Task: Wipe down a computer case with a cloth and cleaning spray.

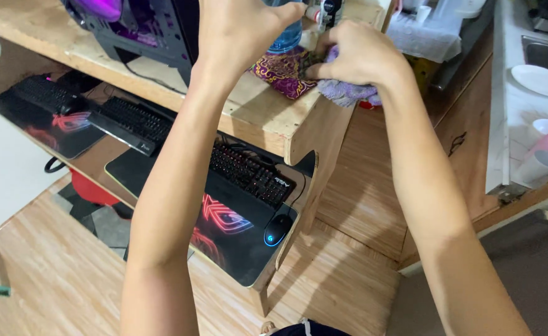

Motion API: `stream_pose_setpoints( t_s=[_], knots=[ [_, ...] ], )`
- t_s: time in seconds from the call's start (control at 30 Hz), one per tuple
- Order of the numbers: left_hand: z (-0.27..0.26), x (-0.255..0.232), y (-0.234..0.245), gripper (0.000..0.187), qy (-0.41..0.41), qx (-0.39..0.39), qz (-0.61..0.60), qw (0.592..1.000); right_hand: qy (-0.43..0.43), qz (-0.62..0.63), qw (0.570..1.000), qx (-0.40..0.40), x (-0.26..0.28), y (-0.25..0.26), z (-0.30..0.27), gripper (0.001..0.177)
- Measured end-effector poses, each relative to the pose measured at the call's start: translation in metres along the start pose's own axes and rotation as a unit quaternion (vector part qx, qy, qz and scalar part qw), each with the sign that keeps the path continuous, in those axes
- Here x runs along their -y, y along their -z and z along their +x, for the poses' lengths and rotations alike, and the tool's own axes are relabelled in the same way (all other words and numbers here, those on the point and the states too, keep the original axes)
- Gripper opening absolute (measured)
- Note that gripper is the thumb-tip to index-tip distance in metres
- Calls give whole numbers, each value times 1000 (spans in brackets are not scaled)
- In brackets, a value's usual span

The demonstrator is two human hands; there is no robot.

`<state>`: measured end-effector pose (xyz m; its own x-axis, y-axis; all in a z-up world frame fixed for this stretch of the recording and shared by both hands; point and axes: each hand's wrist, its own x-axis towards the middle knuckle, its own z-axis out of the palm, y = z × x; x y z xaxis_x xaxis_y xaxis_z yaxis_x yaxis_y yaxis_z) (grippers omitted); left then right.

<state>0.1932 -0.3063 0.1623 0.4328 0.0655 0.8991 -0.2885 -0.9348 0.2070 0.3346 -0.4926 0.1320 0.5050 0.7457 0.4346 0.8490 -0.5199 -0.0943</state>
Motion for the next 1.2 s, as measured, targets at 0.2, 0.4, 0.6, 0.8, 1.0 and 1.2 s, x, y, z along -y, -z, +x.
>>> stream_pose_setpoints(
  t_s=[0.2, 0.4, 0.6, 0.8, 1.0, 1.2],
  knots=[
    [-16, 8, 13, 32, -63, -43, 1, 997, 35, 247, 968, -20, -28, 14, -22, 26],
    [-35, 12, 15, 48, -104, -95, 67, 988, 50, 277, 946, -159, -64, 21, -50, 21],
    [-46, 21, 6, 69, -1, -36, 55, 998, 47, 204, 947, -244, -47, 33, -62, 18],
    [-63, -1, 8, 88, 45, -49, 79, 995, 43, 195, 935, -293, -26, 43, -77, 20],
    [-77, -27, -10, 90, -63, -128, 45, 989, 76, 139, 938, -307, -22, 38, -73, 17],
    [-58, -49, -11, 83, -191, -34, -58, 979, 139, 174, 953, -207, 30, 72, -77, 19]
  ],
)
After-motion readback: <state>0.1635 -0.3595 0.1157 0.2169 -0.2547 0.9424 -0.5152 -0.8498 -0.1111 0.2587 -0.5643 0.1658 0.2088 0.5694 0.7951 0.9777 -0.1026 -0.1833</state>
